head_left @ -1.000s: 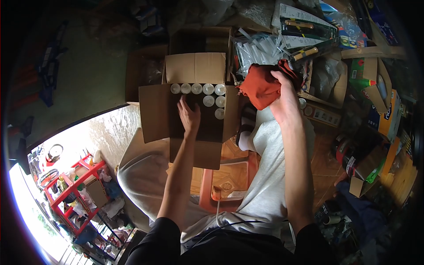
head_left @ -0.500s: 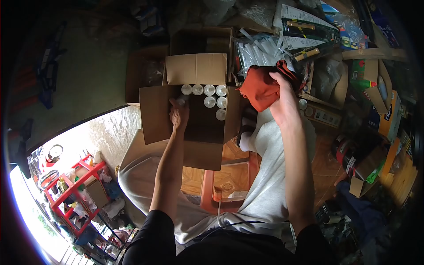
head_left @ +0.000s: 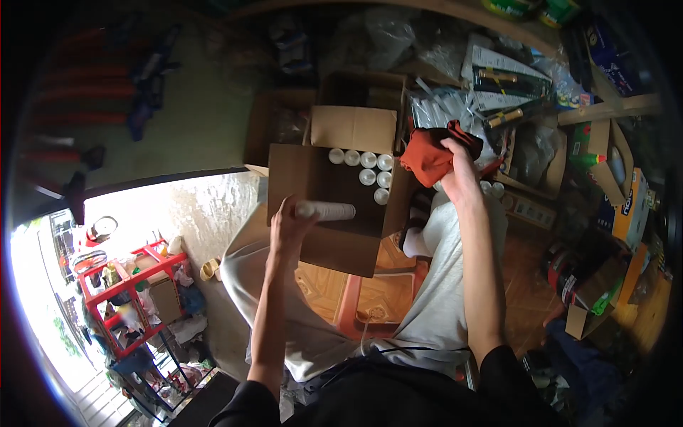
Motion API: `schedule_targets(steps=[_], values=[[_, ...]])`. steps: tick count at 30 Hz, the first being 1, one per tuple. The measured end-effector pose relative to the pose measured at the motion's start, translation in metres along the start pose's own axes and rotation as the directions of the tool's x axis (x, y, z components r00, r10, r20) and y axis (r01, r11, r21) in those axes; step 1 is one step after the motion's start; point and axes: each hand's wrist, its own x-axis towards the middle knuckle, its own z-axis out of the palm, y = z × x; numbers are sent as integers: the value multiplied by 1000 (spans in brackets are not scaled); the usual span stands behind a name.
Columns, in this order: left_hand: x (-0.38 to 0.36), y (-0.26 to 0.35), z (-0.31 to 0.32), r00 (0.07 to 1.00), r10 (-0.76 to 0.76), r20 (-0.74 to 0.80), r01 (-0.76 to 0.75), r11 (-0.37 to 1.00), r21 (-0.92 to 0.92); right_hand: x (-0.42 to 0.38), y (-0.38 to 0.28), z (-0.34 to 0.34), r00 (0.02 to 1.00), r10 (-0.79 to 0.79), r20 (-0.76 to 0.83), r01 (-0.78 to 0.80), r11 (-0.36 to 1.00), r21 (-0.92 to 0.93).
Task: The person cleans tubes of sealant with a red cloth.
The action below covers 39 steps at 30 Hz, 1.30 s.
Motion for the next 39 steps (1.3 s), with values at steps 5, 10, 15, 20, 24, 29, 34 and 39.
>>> schedule_targets(steps=[5,10,15,20,24,29,34,39], values=[[-121,61,-147,994,101,-42,-109,959,-263,-12,13,9,938,6,346,9,999,-41],[-214,55,-178,827,-76,-558,-545,143,-827,-79,38,-3,724,116,680,-118,992,-43],[-253,60,-148,976,-13,-215,-212,-236,-948,-220,29,0,583,263,769,-32,953,-302],[-279,94,-131,963,-210,-167,-227,-306,-925,-330,35,40,176,496,850,744,498,-445],[-288,119,-149,904,-213,-371,-409,-174,-896,-401,88,94,81,424,902,947,249,-203],[-289,118,-186,830,-104,-549,-554,-32,-832,-413,102,130,365,347,864,852,248,-460],[-288,93,-209,922,-246,-301,-314,-15,-949,-415,135,100,294,210,933,956,-90,-281],[-291,89,-194,905,-309,-294,-380,-271,-884,-427,129,122,211,156,965,921,-363,-143]])
